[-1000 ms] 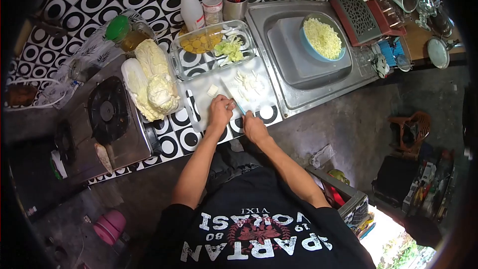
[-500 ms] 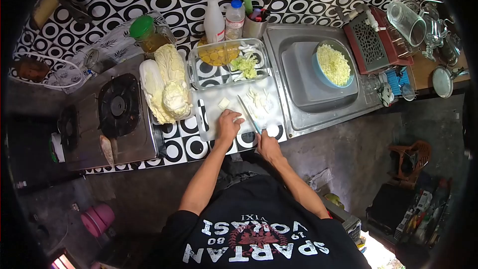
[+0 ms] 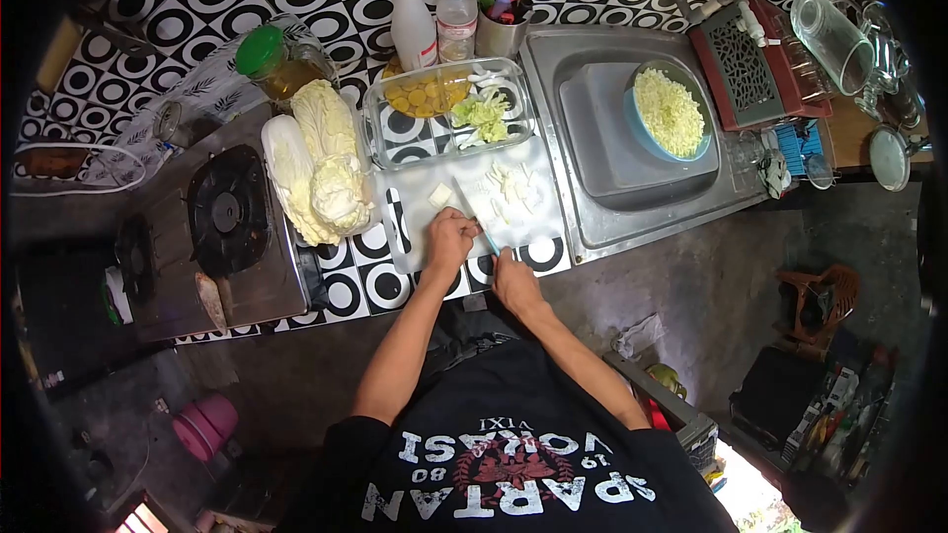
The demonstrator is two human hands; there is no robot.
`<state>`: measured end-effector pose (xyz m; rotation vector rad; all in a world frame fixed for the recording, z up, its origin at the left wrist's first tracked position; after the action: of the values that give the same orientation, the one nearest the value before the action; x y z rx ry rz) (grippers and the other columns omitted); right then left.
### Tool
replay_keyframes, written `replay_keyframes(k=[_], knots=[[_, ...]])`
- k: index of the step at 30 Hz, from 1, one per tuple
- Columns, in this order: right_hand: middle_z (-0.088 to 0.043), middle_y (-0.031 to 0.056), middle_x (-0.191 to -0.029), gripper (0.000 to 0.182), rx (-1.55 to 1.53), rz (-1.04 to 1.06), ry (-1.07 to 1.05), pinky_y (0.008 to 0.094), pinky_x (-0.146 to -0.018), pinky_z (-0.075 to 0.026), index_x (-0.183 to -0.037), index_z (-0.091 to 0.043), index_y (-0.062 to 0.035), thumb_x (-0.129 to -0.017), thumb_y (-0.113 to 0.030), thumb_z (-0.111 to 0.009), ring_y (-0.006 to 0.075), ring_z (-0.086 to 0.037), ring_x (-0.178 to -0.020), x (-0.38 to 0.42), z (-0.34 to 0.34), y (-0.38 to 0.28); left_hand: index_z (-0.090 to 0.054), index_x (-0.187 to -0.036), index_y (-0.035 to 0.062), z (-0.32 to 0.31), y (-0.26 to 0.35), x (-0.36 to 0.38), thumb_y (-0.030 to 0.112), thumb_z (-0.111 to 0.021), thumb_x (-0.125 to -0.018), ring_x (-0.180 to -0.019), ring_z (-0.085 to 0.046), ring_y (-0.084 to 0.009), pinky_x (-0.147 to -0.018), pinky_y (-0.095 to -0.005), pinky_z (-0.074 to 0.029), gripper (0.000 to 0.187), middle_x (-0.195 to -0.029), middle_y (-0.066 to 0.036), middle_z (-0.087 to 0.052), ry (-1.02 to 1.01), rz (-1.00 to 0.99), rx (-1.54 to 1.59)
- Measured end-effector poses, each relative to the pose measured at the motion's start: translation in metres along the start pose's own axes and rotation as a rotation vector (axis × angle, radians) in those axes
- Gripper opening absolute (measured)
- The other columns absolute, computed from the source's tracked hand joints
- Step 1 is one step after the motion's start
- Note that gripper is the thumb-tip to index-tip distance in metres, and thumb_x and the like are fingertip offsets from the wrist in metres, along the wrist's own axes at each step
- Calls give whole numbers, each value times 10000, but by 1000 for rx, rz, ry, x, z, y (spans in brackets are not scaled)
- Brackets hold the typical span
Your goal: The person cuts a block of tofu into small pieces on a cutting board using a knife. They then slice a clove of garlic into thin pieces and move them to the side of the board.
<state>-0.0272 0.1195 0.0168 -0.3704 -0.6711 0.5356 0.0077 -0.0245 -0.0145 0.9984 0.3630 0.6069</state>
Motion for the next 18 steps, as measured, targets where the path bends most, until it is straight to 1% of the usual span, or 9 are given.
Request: replay_keyframes(k=[1, 3, 5, 7, 9, 12, 16, 18], knots=[[-601, 309, -737, 295, -4, 0, -4, 562, -674, -464, -916, -441, 31, -952, -259, -400, 495, -591, -743, -4, 1, -1, -686, -727, 5, 2, -1, 1, 17, -736, -614, -704, -556, -274, -641, -372, -452, 124, -727, -122, -559, 0, -8, 6], [-567, 315, -652, 265, -36, 49, 38, 575, -609, -449, -922, -428, 33, -940, -232, -434, 507, -569, -667, -5, 4, -3, -685, -739, 7, 4, 1, 2, 19, -740, -615, -697, -560, -273, -638, -369, -455, 136, -726, -122, -561, -13, -3, 3], [-583, 307, -681, 281, -8, 42, 16, 566, -632, -459, -921, -432, 30, -946, -249, -416, 498, -582, -690, 2, 9, 3, -683, -751, 9, 5, 5, 0, 21, -745, -616, -690, -564, -271, -635, -366, -458, 149, -725, -121, -563, -14, -6, 9], [-599, 300, -710, 299, 26, 38, -8, 558, -655, -469, -919, -436, 28, -952, -267, -398, 488, -594, -714, 8, 12, 11, -682, -766, 15, 4, 4, 1, 43, -757, -623, -679, -574, -268, -629, -355, -464, 164, -737, -121, -575, 24, 73, 41], [-596, 294, -686, 302, 85, 53, 9, 561, -631, -468, -912, -441, 26, -950, -271, -402, 486, -592, -681, 15, 12, 15, -685, -769, 17, 4, 2, 2, 55, -764, -626, -680, -582, -265, -626, -349, -468, 167, -746, -121, -580, 11, 81, 42], [-594, 292, -674, 303, 57, 72, 58, 565, -617, -465, -902, -448, 21, -949, -276, -408, 487, -589, -663, 12, 14, 13, -690, -778, 21, 7, 4, -2, 64, -766, -637, -682, -596, -265, -626, -340, -481, 166, -764, -122, -589, -25, 76, 20], [-592, 291, -668, 305, 61, 66, 72, 567, -613, -464, -896, -453, 19, -949, -278, -405, 488, -587, -662, 8, 16, 12, -697, -795, 25, 10, 6, -5, 55, -745, -664, -681, -614, -266, -635, -329, -506, 143, -775, -126, -591, -79, 53, -40], [-567, 294, -621, 271, 36, 85, 113, 572, -591, -448, -902, -440, 19, -942, -249, -432, 496, -567, -625, 10, 15, 12, -697, -795, 25, 10, 5, -4, 54, -738, -670, -678, -616, -265, -637, -328, -511, 134, -778, -127, -592, -80, 51, -48]])
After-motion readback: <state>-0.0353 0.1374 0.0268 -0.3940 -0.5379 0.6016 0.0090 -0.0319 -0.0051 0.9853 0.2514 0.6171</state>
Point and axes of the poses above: each hand's wrist, its own x-axis away from the middle knuckle, its own z-axis out of the back of the hand, y = z × x, the point moved 2 cm from there along -x, towards the middle knuckle
